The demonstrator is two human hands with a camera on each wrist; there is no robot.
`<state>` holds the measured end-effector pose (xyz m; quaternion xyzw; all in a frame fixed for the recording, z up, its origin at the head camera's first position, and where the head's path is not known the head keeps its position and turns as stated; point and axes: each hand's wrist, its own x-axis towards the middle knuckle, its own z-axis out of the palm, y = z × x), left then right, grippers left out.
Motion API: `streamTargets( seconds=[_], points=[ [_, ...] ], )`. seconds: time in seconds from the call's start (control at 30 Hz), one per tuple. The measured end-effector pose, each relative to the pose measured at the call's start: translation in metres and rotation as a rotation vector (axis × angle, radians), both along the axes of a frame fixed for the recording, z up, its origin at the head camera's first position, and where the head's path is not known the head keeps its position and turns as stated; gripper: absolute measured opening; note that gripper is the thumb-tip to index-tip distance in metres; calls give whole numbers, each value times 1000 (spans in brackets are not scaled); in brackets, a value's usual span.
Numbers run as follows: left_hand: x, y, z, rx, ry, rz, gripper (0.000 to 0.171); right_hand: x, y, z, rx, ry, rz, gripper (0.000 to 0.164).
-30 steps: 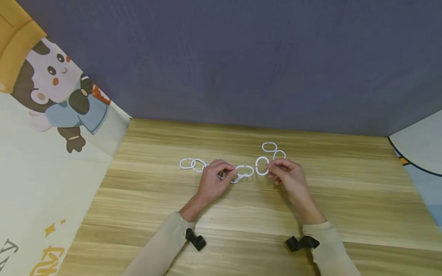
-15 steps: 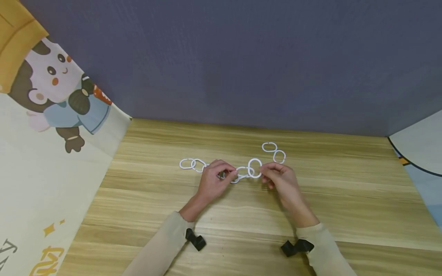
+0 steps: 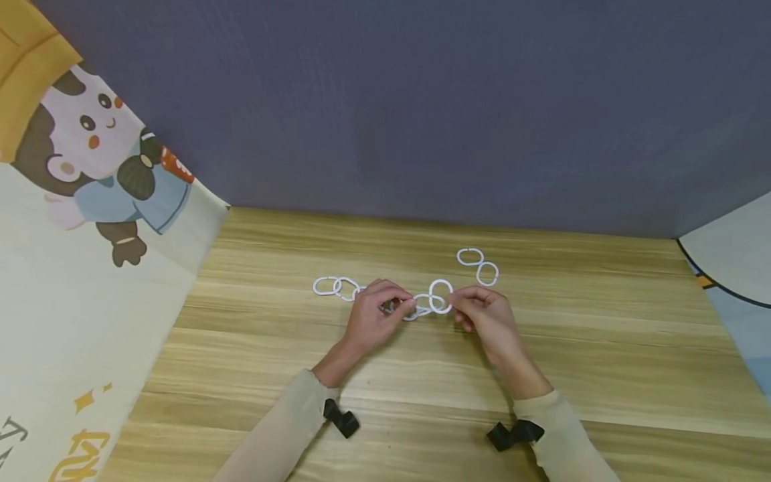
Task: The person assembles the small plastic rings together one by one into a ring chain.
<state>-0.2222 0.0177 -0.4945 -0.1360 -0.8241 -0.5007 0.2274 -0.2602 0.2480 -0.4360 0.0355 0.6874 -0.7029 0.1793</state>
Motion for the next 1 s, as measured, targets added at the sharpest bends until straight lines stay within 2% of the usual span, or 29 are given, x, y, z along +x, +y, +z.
streamTargets(
  seconds=[0.3,0.67,1.0],
  points=[
    [0,0,0,11,10,-10,9,-1,1,-2,18,-20,2,14],
    [0,0,0,-1,5,0,10,0,-2,-6,-55,-20,-45,17],
    [1,0,2,16,-6,-5,9,1,-5,-9,-64,-22,-72,23]
  ],
)
